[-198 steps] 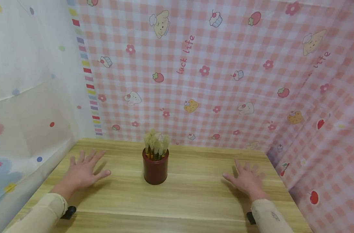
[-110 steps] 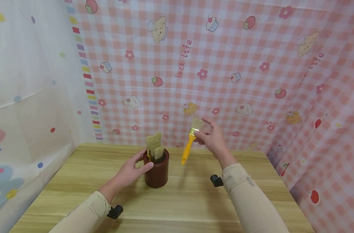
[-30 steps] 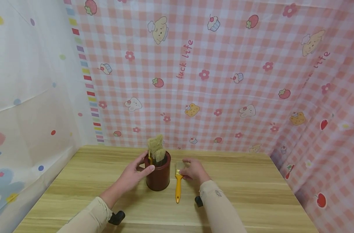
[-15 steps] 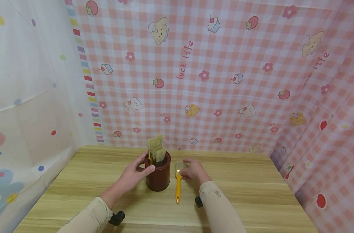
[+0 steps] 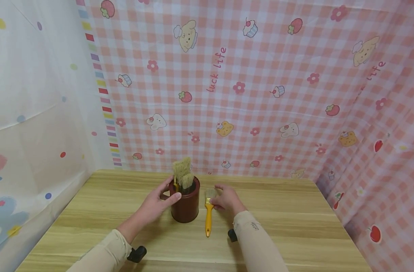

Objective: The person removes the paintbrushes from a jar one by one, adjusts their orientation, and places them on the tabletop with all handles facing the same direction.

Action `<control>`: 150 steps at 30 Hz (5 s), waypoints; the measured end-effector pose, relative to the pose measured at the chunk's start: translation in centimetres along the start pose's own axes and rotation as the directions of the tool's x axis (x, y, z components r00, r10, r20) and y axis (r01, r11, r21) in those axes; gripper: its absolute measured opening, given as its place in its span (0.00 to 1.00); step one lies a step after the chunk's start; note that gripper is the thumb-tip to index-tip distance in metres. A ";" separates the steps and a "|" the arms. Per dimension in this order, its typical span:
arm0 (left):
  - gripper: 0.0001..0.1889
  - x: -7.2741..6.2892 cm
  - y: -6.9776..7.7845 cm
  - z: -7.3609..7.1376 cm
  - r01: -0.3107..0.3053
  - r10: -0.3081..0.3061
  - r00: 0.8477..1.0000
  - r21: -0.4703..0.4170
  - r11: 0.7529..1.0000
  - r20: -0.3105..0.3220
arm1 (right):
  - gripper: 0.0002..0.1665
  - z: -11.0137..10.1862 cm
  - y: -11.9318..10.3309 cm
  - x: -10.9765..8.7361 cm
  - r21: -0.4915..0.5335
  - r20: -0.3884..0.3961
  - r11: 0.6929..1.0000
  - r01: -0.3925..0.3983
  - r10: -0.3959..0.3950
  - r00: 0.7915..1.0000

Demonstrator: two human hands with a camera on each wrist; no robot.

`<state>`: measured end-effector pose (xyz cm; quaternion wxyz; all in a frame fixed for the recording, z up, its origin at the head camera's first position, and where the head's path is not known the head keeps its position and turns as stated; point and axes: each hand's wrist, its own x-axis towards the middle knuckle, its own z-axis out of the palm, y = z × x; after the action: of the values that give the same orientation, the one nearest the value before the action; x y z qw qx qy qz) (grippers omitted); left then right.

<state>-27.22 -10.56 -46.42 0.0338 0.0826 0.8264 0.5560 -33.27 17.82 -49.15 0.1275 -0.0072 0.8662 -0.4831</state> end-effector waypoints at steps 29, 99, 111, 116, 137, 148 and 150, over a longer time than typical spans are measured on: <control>0.44 -0.1 0.0 0.2 -0.007 0.007 1.000 0.003 1.000 -0.010 | 0.42 -2.1 -0.2 -1.2 0.058 0.127 0.996 0.065 -0.072 0.989; 0.42 -0.3 -0.1 0.3 -0.027 0.027 0.999 -0.036 0.999 0.018 | 0.51 3.1 -11.5 -6.2 -0.409 -0.268 0.856 0.315 -0.443 0.856; 0.42 -0.3 -0.2 0.3 -0.051 0.051 0.999 -0.030 0.998 0.011 | 0.44 1.5 -11.7 -5.7 -0.140 -0.325 0.856 0.498 -0.515 0.794; 0.41 -0.3 -0.3 0.4 -0.048 0.049 0.999 -0.037 0.998 0.010 | 0.40 1.2 -11.8 -5.9 -0.164 -0.350 0.835 0.525 -0.547 0.760; 0.41 -0.4 -0.1 0.2 -0.049 0.049 0.999 -0.034 0.998 0.001 | 0.34 -5.2 -11.8 -6.7 0.085 -0.438 0.837 0.540 -0.455 0.775; 0.40 -0.3 -0.2 0.2 -0.054 0.054 0.999 -0.034 0.998 0.000 | 0.41 -10.6 -6.9 -6.2 0.304 -0.413 0.869 0.390 -0.249 0.876; 0.40 -0.4 -0.1 0.2 -0.055 0.055 0.999 -0.039 0.998 -0.002 | 0.43 -11.3 -5.8 -6.0 0.326 -0.398 0.879 0.347 -0.205 0.894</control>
<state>-26.83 -10.49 -46.60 0.0199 0.1042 0.8128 0.5728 -30.64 24.97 -37.32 -0.1021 -0.0206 0.7511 -0.6519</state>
